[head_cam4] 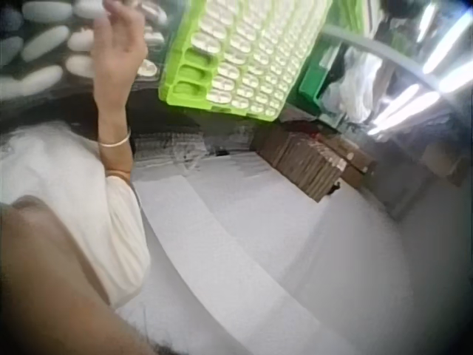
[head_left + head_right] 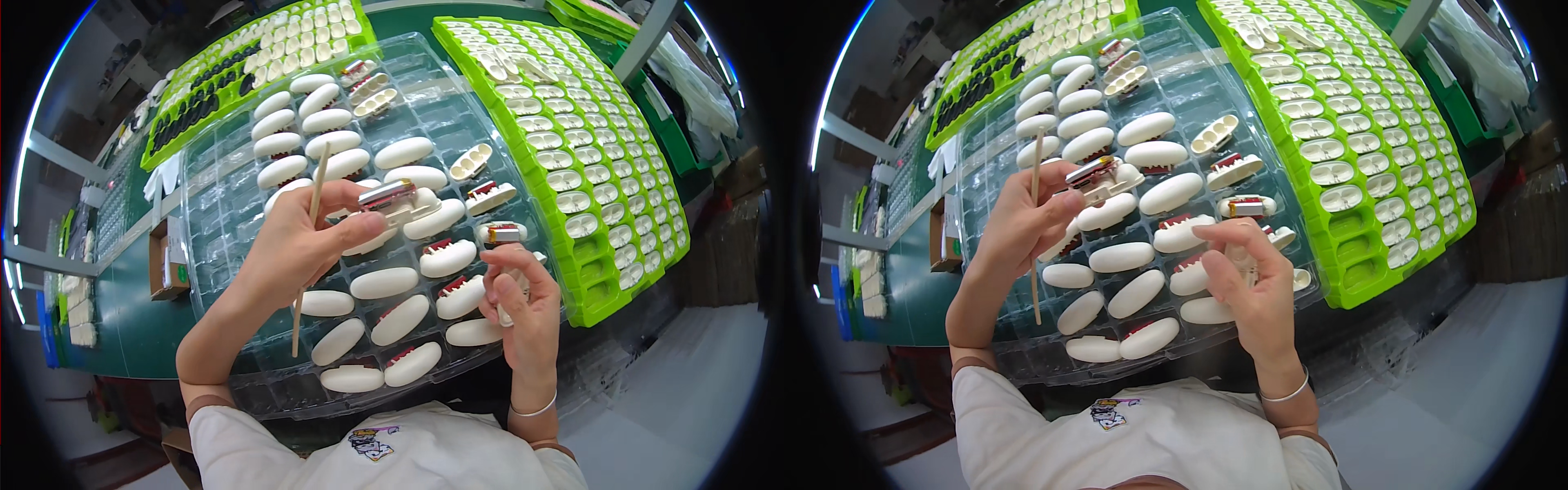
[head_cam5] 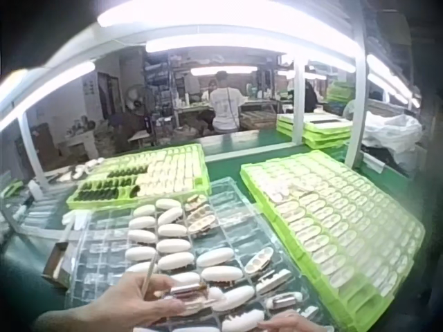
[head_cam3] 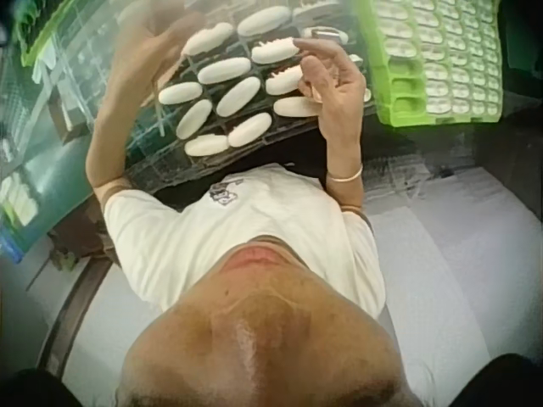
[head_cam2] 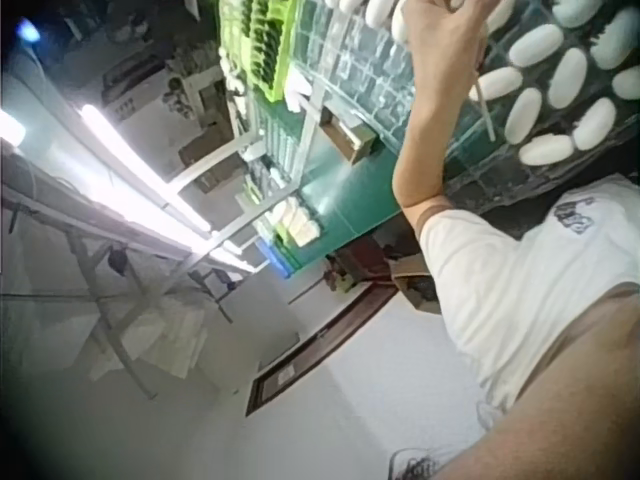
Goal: The person assembles small white plastic electronic components by inserting a red circuit board into a casing and securing it with a wooden stick. They repeatedly pick up the components from a clear tray, perform the insertion, and place the finished units back into the tray.
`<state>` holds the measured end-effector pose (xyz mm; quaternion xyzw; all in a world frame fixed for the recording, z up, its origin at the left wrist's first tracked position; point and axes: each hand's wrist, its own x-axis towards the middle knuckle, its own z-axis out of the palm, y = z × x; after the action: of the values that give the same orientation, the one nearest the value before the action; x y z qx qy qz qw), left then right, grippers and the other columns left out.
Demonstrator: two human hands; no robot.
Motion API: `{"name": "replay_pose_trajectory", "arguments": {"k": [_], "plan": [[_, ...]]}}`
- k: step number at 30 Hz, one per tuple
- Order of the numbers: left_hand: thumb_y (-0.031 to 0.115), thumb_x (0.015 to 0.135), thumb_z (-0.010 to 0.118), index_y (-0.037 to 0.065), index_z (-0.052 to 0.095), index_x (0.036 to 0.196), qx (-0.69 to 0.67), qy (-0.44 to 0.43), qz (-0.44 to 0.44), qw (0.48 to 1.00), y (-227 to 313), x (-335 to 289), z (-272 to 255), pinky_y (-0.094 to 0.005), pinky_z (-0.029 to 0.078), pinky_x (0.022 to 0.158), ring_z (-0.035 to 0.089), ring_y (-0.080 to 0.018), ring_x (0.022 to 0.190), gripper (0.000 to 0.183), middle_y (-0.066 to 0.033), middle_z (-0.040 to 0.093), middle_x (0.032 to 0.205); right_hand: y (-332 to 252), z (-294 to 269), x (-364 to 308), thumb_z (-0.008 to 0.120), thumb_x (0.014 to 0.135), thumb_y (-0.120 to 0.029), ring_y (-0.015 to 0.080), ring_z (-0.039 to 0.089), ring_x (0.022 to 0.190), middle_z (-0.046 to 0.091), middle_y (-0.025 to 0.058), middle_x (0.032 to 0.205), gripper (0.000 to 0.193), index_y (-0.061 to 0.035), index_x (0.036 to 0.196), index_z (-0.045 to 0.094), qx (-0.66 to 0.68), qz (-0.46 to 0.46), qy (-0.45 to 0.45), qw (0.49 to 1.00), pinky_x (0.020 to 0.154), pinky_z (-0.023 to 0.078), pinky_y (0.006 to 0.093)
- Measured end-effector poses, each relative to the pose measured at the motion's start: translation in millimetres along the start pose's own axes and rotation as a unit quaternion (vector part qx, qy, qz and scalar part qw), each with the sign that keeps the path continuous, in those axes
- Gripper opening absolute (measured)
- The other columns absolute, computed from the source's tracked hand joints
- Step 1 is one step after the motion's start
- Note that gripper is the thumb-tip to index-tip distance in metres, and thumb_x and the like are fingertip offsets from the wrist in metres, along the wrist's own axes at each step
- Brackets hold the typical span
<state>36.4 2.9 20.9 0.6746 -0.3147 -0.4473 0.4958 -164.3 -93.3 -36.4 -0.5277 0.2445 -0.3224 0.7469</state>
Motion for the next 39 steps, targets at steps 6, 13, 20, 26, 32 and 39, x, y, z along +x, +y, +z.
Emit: {"name": "replay_pose_trajectory", "arguments": {"k": [6,13,20,26,32,39], "plan": [[0.019,0.078,0.056,-0.008,0.052,0.088,-0.05,-0.032,-0.002,0.998,-3.2,1.4,-1.7,-0.0146,0.018,0.029,0.026,-0.0005,0.028,0.029,0.004,0.037,0.041,2.9,-2.1,0.5,0.055,0.078,-0.007,0.0028,0.039,0.055,0.046,0.0007,0.082,0.012,-0.0011,0.089,0.056,0.009,-0.004,-0.007,1.0,0.046,0.03,0.0169],[0.021,0.072,0.064,0.004,0.054,0.08,-0.086,-0.026,-0.013,0.996,-6.2,0.1,-2.3,-0.0152,0.015,0.03,0.027,0.002,0.032,0.022,0.0069,0.04,0.05,5.7,-4.4,-0.4,0.055,0.077,-0.004,0.0037,0.039,0.054,0.045,0.0016,0.084,0.009,-0.0005,0.086,0.056,0.014,0.011,-0.002,1.0,0.046,0.031,0.0174],[0.022,0.07,0.067,0.005,0.054,0.08,-0.101,-0.028,-0.011,0.994,-6.8,-0.9,-3.4,-0.0147,0.017,0.031,0.029,0.0023,0.035,0.024,0.0059,0.044,0.054,7.5,-6.0,-1.9,0.054,0.077,-0.002,0.0047,0.04,0.051,0.045,0.0029,0.085,0.009,0.0004,0.085,0.055,0.024,0.017,0.008,1.0,0.045,0.031,0.0175],[0.003,0.063,0.07,0.003,0.054,0.084,0.047,0.057,0.203,0.976,-9.5,-2.8,1.8,-0.0122,0.023,0.037,0.036,0.0036,0.047,0.027,-0.0014,0.053,0.077,7.9,-5.6,-3.0,0.054,0.077,-0.001,0.0045,0.039,0.051,0.045,0.0031,0.086,0.008,0.0002,0.084,0.055,0.03,0.016,0.017,0.999,0.045,0.031,0.017],[-0.008,0.059,0.065,0.006,0.057,0.071,0.125,0.116,0.388,0.906,-6.9,-13.0,12.4,-0.0156,0.026,0.035,0.039,-0.0012,0.047,0.021,-0.0045,0.057,0.082,9.4,-7.5,-2.4,0.054,0.076,-0.001,0.0038,0.039,0.051,0.046,0.0027,0.086,0.008,-0.0001,0.084,0.055,0.031,0.015,0.012,0.999,0.044,0.03,0.0165],[-0.007,0.061,0.065,0.006,0.058,0.07,0.181,0.119,0.433,0.875,-5.0,-22.2,13.8,-0.0165,0.027,0.036,0.043,-0.001,0.05,0.017,-0.0045,0.058,0.083,9.3,-6.7,-2.7,0.055,0.076,-0.001,0.0036,0.039,0.052,0.046,0.0026,0.087,0.008,-0.0004,0.084,0.055,0.034,0.012,0.012,0.999,0.044,0.03,0.0164]]}}
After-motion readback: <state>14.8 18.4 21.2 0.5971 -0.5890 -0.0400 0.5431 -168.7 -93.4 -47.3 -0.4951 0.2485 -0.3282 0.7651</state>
